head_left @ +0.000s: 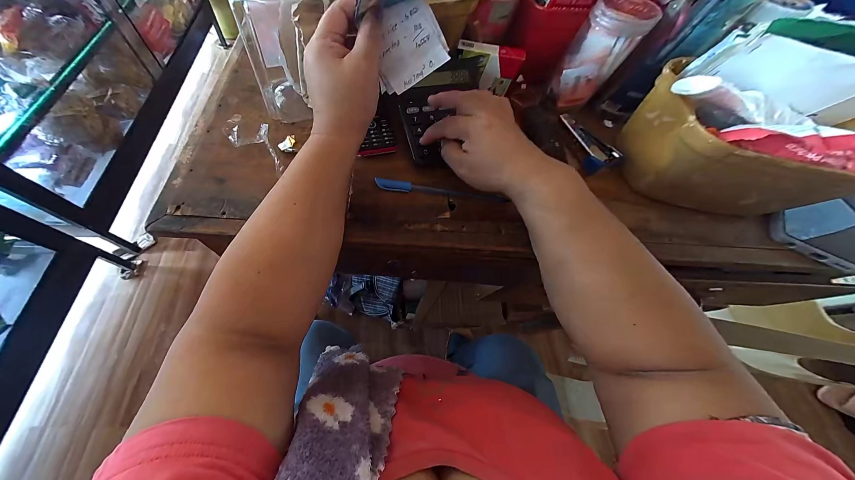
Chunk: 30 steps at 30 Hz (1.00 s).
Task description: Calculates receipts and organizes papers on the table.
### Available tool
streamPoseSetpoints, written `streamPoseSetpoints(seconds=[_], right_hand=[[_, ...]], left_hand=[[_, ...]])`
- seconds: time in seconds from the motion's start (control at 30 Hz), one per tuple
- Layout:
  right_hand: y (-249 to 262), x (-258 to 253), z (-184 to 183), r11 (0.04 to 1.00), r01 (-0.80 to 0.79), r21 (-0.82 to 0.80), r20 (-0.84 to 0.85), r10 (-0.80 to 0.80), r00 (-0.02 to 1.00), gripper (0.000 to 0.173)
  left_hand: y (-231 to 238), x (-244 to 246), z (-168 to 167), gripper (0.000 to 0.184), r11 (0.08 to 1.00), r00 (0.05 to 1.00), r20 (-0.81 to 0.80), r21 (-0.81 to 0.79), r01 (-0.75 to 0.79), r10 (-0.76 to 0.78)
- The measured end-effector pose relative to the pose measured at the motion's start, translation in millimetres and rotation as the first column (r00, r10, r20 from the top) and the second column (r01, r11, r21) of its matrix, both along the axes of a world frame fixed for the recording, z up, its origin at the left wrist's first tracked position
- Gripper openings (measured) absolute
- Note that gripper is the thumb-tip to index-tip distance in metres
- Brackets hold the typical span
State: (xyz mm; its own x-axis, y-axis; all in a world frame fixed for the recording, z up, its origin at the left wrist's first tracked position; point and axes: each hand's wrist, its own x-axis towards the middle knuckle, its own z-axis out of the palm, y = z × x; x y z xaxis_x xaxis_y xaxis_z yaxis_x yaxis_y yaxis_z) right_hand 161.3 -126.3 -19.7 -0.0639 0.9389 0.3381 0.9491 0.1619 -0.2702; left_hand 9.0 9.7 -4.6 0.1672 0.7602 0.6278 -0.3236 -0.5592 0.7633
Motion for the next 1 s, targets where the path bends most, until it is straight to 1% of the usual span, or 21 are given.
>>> streamPoseSetpoints(seconds=[0.03,0.1,0.17,0.23,0.3,0.37,0.53,0.63,0.7,0.83,0.93,1.0], right_hand=[[0,-2,1,1.000,0.006,-0.022,0.019,-0.005,1.000,0.034],[0,-3,2,1.000,0.014,-0.016,0.031,-0.013,0.999,0.034],[0,-1,2,0.999,0.031,0.021,0.008,-0.031,0.999,0.035],[0,2,3,0.996,0.088,0.028,-0.014,-0.088,0.996,0.037],[1,4,4,0.989,0.147,-0.029,-0.002,-0.147,0.989,0.038],[1,3,5,0.983,0.166,-0.074,0.011,-0.166,0.986,0.038],[1,2,5,0.987,0.156,-0.026,0.015,-0.155,0.988,0.037],[1,0,6,0.986,0.158,-0.059,0.033,-0.156,0.987,0.037],[1,-2,6,0.985,0.164,-0.052,0.033,-0.162,0.986,0.037],[4,-7,2,0.993,0.118,-0.001,0.021,-0.118,0.993,0.037],[5,-12,1,0.993,0.096,-0.074,0.041,-0.093,0.995,0.039],[5,-13,2,0.992,0.093,-0.083,0.041,-0.090,0.995,0.039]], left_hand=[[0,0,0,0.018,1.000,1.000,-0.010,0.002,-0.005,0.005],[-1,0,-1,0.018,1.000,1.000,-0.019,0.008,-0.006,0.006],[0,-1,0,0.019,1.000,1.000,-0.017,0.015,-0.004,0.004],[0,0,0,0.019,1.000,1.000,-0.017,0.011,-0.006,0.006],[0,0,0,0.019,1.000,1.000,-0.017,0.011,-0.008,0.009],[0,-1,0,0.019,1.000,0.999,-0.034,0.017,-0.014,0.014],[0,0,0,0.018,1.000,1.000,-0.011,0.014,-0.004,0.004],[-1,0,0,0.018,1.000,1.000,-0.006,0.011,0.001,0.000],[-1,0,0,0.018,1.000,1.000,-0.012,0.009,-0.001,0.001],[-2,-1,1,0.017,1.000,1.000,-0.026,0.018,0.009,-0.009],[-4,-1,-1,0.019,0.999,0.999,-0.047,0.037,0.018,-0.017],[-5,-1,-2,0.020,0.998,0.998,-0.067,0.054,0.022,-0.018]])
